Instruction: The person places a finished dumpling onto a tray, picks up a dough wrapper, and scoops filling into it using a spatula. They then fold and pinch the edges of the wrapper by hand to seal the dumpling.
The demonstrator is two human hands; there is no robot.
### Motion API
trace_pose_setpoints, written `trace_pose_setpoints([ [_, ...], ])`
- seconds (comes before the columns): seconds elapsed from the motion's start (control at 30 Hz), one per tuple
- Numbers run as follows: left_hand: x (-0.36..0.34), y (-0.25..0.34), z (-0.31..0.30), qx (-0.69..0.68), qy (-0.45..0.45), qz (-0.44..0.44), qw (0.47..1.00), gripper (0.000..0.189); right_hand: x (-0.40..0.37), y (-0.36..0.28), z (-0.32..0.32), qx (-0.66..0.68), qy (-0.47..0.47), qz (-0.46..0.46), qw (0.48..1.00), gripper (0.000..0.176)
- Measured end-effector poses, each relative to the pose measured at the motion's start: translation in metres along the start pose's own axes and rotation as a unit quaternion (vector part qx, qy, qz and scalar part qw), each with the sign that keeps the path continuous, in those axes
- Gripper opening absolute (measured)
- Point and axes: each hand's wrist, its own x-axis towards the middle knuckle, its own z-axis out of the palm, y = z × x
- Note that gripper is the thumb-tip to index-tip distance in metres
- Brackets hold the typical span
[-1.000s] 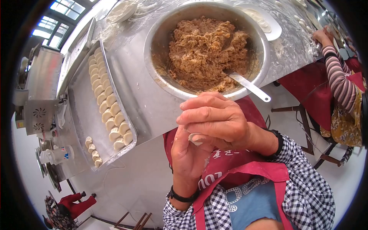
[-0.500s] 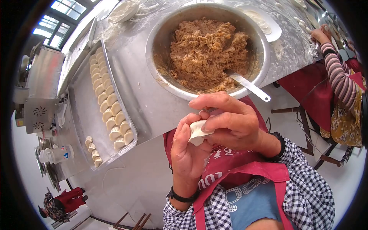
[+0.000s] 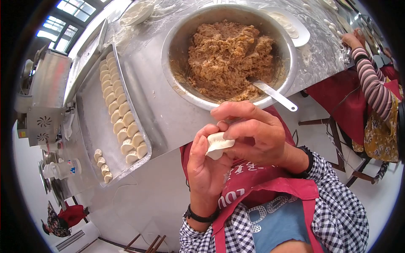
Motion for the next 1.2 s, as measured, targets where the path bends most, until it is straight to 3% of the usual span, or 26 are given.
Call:
trace_pose_setpoints([
  [0.17,0.0014,0.0008,0.0004,0.01,-0.004,-0.003,1.0,0.03,-0.0001,0.0052,-0.0059,-0.004,-0.041,-0.047,0.998,0.024],
  [0.47,0.0018,0.0002,-0.0045,-0.016,-0.021,0.003,1.0,0.029,0.0014,-0.0009,0.0006,-0.021,0.009,-0.013,1.0,0.015],
  [0.77,0.0014,0.0011,-0.0049,-0.009,-0.008,0.0,1.0,0.029,0.0007,0.001,-0.0029,-0.026,-0.013,-0.031,0.999,0.013],
  [0.87,0.0009,0.001,-0.0053,-0.007,-0.005,0.002,1.0,0.029,-0.0012,0.0023,-0.0068,-0.025,-0.055,-0.035,0.998,0.023],
  [0.97,0.0009,0.001,-0.0055,-0.025,-0.004,0.002,1.0,0.03,0.0006,-0.0004,-0.0022,-0.021,-0.015,-0.014,1.0,0.02],
  [1.2,0.0009,0.0009,-0.0066,0.0,-0.01,-0.004,1.0,0.029,-0.0023,0.0037,0.0003,-0.032,-0.018,-0.012,0.999,0.022],
])
